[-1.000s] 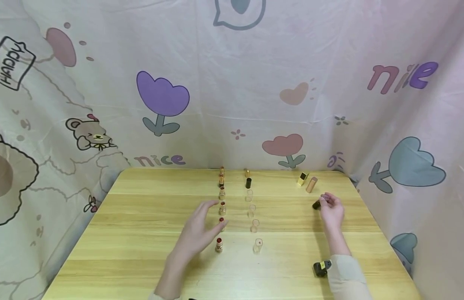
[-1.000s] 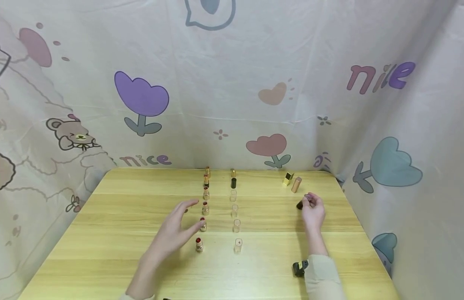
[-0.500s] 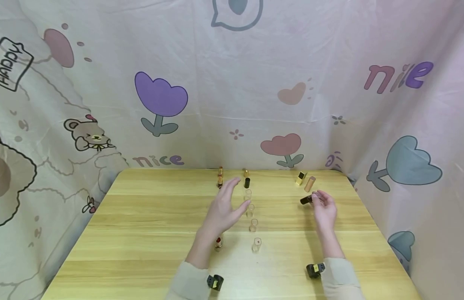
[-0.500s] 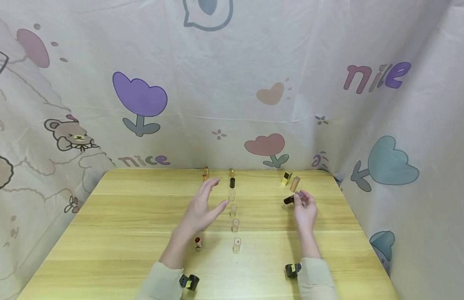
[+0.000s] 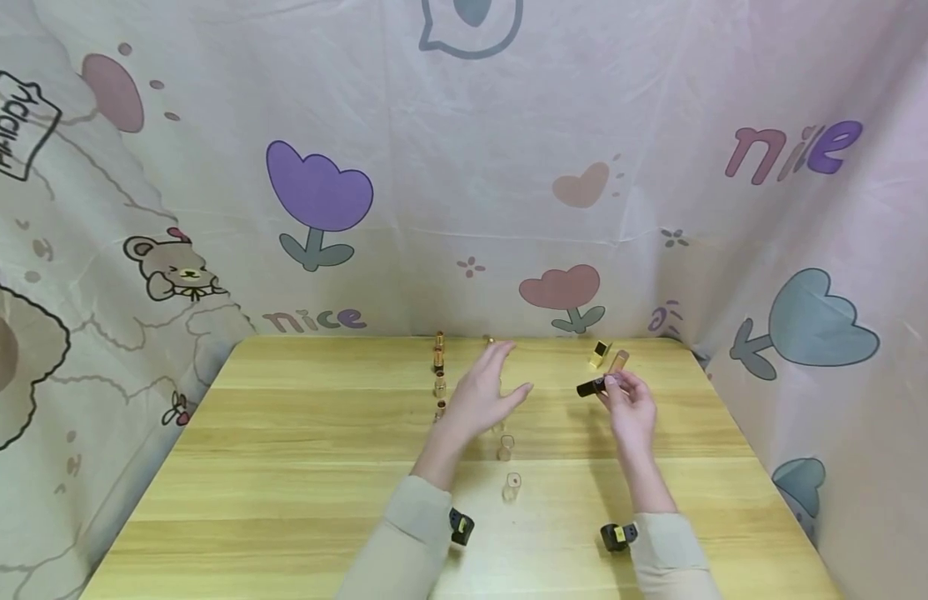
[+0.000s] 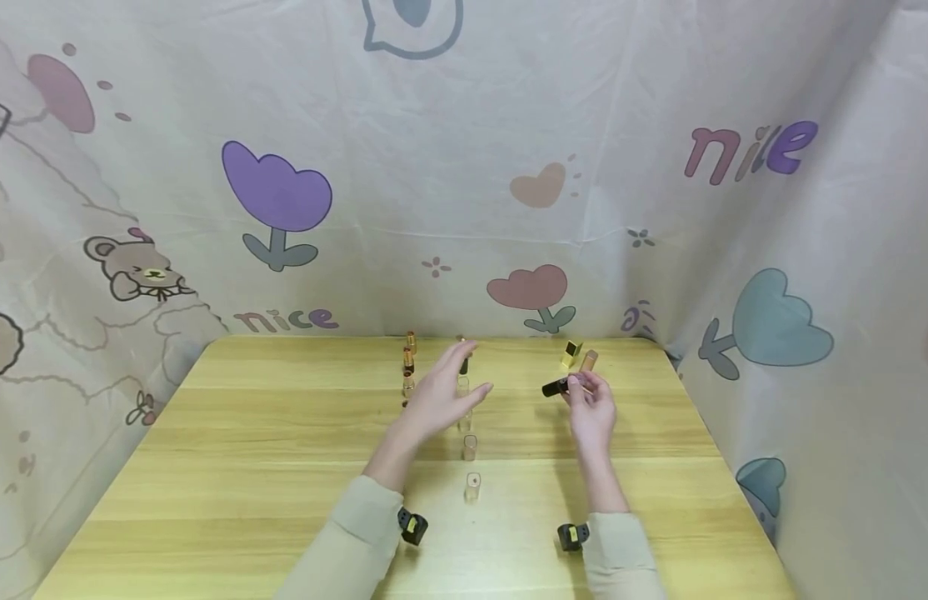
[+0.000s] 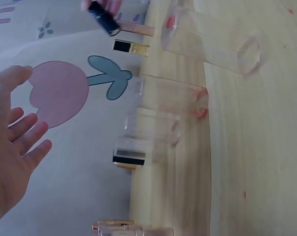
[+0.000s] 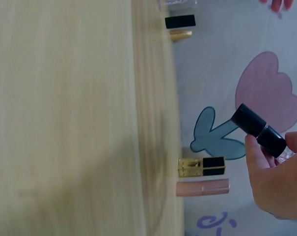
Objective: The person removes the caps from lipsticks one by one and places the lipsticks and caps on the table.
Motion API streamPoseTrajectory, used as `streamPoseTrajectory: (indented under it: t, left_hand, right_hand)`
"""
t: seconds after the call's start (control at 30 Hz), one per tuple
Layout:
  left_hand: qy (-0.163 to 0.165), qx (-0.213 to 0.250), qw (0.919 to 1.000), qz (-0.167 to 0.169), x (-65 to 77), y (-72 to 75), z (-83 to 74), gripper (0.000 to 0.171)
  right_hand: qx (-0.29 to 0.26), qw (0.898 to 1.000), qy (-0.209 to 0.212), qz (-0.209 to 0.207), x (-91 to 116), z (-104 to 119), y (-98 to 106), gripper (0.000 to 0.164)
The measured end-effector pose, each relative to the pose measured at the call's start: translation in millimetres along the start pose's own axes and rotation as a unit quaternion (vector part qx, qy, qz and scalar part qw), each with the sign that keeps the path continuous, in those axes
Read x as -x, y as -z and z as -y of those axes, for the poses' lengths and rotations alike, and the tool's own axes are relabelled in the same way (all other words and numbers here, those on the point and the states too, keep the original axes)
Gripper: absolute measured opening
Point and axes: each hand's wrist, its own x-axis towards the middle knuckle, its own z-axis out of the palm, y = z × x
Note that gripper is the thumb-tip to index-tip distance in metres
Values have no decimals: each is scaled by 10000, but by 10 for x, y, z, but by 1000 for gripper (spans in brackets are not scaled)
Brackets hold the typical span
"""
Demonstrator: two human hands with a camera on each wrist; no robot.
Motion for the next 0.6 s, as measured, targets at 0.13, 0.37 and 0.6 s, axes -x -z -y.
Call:
streamPoseTrajectory:
  t: [0.13, 0.37, 0.6]
  left_hand:
    - [-30, -137, 9997, 208, -101, -64, -12, 76]
    - [-92, -306, 9987, 386, -218, -122, -66, 78]
    - [-176, -144, 9982, 555, -263, -170, -113, 71]
  right_hand:
    - [23, 10000, 82, 47, 26, 26, -59, 44]
    - [-92, 9996, 102, 240, 84, 60, -169, 44]
    - [-337, 9983, 232, 405, 143, 81, -287, 38]
